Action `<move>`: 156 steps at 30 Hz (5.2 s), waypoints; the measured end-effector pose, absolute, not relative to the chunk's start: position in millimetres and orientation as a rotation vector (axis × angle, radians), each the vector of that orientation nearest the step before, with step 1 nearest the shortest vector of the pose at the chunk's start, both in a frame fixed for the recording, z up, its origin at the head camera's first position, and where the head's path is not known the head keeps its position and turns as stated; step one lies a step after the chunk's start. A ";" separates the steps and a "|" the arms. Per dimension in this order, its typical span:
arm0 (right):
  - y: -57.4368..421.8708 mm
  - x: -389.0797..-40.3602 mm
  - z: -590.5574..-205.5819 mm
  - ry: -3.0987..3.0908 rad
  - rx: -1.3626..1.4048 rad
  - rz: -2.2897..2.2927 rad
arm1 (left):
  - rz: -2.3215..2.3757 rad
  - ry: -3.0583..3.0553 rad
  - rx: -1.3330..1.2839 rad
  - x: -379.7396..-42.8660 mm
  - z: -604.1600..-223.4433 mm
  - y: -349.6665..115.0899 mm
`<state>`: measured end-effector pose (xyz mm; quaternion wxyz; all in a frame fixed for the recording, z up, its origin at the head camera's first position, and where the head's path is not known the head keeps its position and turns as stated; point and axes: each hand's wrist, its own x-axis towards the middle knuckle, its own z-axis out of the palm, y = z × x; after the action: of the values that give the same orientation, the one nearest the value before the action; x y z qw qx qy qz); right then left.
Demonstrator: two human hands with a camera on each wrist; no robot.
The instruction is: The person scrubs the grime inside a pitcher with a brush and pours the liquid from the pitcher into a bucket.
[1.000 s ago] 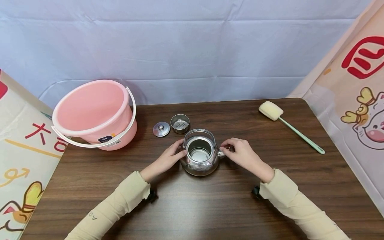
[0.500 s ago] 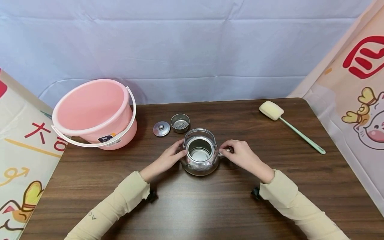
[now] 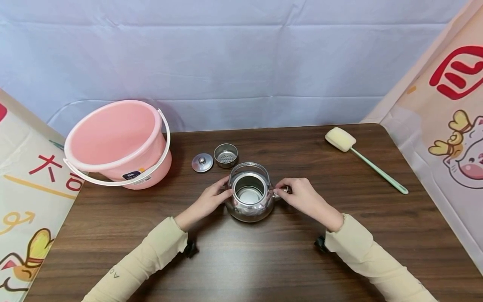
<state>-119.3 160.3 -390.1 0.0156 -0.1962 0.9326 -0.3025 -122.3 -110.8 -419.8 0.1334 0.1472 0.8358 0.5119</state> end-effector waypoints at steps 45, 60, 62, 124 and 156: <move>125.9 -138.7 -316.5 2.897 -0.644 -0.984 | 1.521 2.536 0.320 -128.8 -335.1 -146.4; 106.8 -149.7 -289.4 2.876 -0.671 -0.984 | 1.554 2.504 0.404 -144.4 -305.2 -163.3; 104.6 -151.9 -286.9 2.868 -0.674 -0.985 | 1.565 2.473 0.391 -146.1 -302.1 -166.0; -2.0 -207.4 -210.0 2.836 -0.708 -1.386 | 2.370 2.021 0.581 -173.8 -221.0 -254.5; -58.8 -222.5 -223.1 2.713 -0.996 -1.456 | 2.787 1.416 0.715 -165.4 -234.3 -326.2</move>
<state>-222.5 -58.8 -223.1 -0.0476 -0.3075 0.8374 -0.4494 -165.4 -326.2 -234.3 -0.0327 0.2227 0.4413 0.8687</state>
